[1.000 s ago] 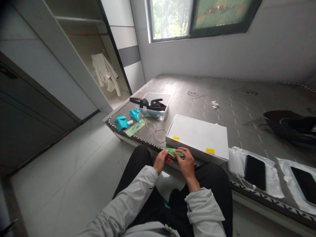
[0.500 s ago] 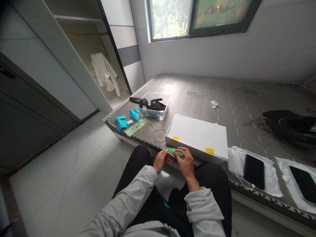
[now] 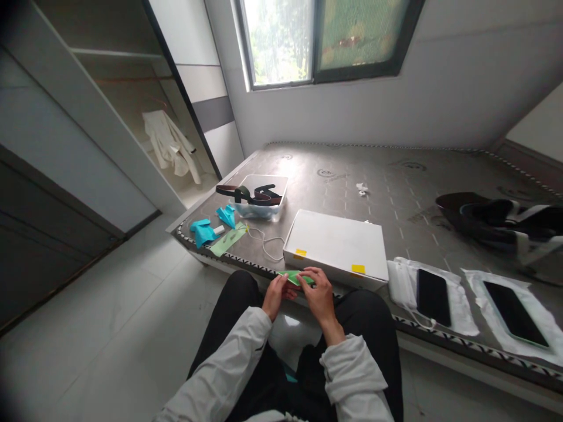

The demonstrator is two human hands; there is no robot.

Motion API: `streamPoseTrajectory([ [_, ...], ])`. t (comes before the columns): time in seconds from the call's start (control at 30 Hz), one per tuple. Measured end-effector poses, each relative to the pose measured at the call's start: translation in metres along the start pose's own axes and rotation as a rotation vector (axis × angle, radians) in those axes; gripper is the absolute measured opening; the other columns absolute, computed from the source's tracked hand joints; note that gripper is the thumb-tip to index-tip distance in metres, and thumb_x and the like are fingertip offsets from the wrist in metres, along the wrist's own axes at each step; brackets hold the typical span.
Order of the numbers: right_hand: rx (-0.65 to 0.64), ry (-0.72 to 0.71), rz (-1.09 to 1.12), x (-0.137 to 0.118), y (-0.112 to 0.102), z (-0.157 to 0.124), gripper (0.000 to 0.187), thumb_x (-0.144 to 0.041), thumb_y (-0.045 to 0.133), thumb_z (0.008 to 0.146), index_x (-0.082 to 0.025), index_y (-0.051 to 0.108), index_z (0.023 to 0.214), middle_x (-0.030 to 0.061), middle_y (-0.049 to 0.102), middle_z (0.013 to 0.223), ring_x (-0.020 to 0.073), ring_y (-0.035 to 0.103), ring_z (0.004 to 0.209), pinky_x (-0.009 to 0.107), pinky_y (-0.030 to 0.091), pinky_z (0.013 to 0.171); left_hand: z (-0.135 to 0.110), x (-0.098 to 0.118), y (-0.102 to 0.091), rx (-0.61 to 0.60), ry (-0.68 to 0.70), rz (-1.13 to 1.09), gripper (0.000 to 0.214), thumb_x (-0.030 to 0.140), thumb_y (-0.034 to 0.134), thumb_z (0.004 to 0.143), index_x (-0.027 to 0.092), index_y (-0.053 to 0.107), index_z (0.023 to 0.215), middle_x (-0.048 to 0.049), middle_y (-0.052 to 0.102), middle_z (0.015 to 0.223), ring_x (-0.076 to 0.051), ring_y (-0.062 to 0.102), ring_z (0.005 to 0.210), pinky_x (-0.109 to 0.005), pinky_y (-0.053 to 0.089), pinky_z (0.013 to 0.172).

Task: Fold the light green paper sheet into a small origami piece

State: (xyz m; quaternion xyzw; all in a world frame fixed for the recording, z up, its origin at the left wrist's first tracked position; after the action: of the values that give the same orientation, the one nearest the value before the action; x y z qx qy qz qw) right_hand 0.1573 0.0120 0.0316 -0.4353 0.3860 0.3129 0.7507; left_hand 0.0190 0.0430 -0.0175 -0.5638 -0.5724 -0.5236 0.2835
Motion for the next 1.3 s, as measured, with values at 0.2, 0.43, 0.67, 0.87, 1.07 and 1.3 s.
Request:
streamPoseTrajectory([
  [0.2, 0.012, -0.002, -0.017, -0.002, -0.001, 0.000, 0.030, -0.051, 0.060, 0.086, -0.024, 0.073, 0.081, 0.0075, 0.067, 0.098, 0.0234, 0.065, 0.091, 0.038, 0.051, 0.083, 0.001, -0.002, -0.001, 0.007, -0.015, -0.027, 0.051, 0.059, 0.062, 0.076, 0.010, 0.059, 0.091, -0.0091, 0.073, 0.069, -0.014, 0.063, 0.049, -0.024, 0.048, 0.047],
  [0.43, 0.004, 0.018, -0.008, -0.001, 0.001, 0.001, 0.030, -0.050, 0.060, 0.085, -0.024, 0.074, 0.081, 0.0078, 0.067, 0.098, 0.0231, 0.065, 0.091, 0.036, 0.051, 0.081, 0.000, -0.001, 0.000, 0.013, -0.023, -0.032, 0.053, 0.060, 0.063, 0.073, 0.010, 0.059, 0.089, -0.0088, 0.073, 0.069, -0.014, 0.062, 0.049, -0.023, 0.047, 0.047],
  [0.67, -0.002, 0.016, 0.007, 0.007, 0.003, 0.002, 0.032, -0.053, 0.061, 0.083, -0.024, 0.074, 0.081, 0.0084, 0.067, 0.098, 0.0247, 0.064, 0.091, 0.038, 0.050, 0.082, -0.002, 0.003, 0.003, -0.006, -0.022, -0.037, 0.049, 0.061, 0.060, 0.074, 0.014, 0.059, 0.087, -0.0063, 0.073, 0.067, -0.014, 0.060, 0.046, -0.025, 0.046, 0.048],
  [0.87, -0.016, 0.006, 0.002, 0.009, 0.003, 0.003, 0.037, -0.057, 0.059, 0.083, -0.024, 0.074, 0.080, 0.0088, 0.067, 0.098, 0.0249, 0.064, 0.092, 0.037, 0.051, 0.082, -0.002, 0.002, 0.003, 0.009, -0.025, -0.024, 0.048, 0.060, 0.059, 0.075, 0.014, 0.058, 0.086, -0.0073, 0.073, 0.069, -0.015, 0.060, 0.048, -0.025, 0.046, 0.049],
  [1.07, -0.008, 0.011, -0.010, 0.007, 0.003, 0.003, 0.039, -0.059, 0.058, 0.083, -0.023, 0.074, 0.081, 0.0094, 0.067, 0.097, 0.0252, 0.064, 0.091, 0.038, 0.050, 0.083, 0.001, -0.001, 0.001, 0.003, -0.020, -0.013, 0.047, 0.060, 0.058, 0.077, 0.014, 0.058, 0.087, -0.0068, 0.073, 0.069, -0.015, 0.061, 0.049, -0.025, 0.046, 0.049],
  [1.3, -0.014, 0.012, -0.010, 0.005, 0.002, 0.002, 0.039, -0.058, 0.056, 0.084, -0.023, 0.074, 0.081, 0.0097, 0.067, 0.098, 0.0251, 0.064, 0.091, 0.039, 0.050, 0.083, 0.000, -0.002, 0.000, 0.011, -0.012, -0.002, 0.046, 0.061, 0.058, 0.077, 0.015, 0.057, 0.085, -0.0064, 0.072, 0.068, -0.015, 0.061, 0.049, -0.026, 0.047, 0.049],
])
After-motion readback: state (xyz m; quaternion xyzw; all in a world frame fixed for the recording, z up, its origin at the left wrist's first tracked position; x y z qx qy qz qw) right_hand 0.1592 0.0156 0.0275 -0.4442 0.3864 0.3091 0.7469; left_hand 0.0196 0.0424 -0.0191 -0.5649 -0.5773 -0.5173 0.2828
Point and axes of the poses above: each hand's wrist, its own z-axis towards the middle knuckle, its own y-axis out of the palm, x = y × z, the point moved 5 cm from there along z, towards the middle knuckle
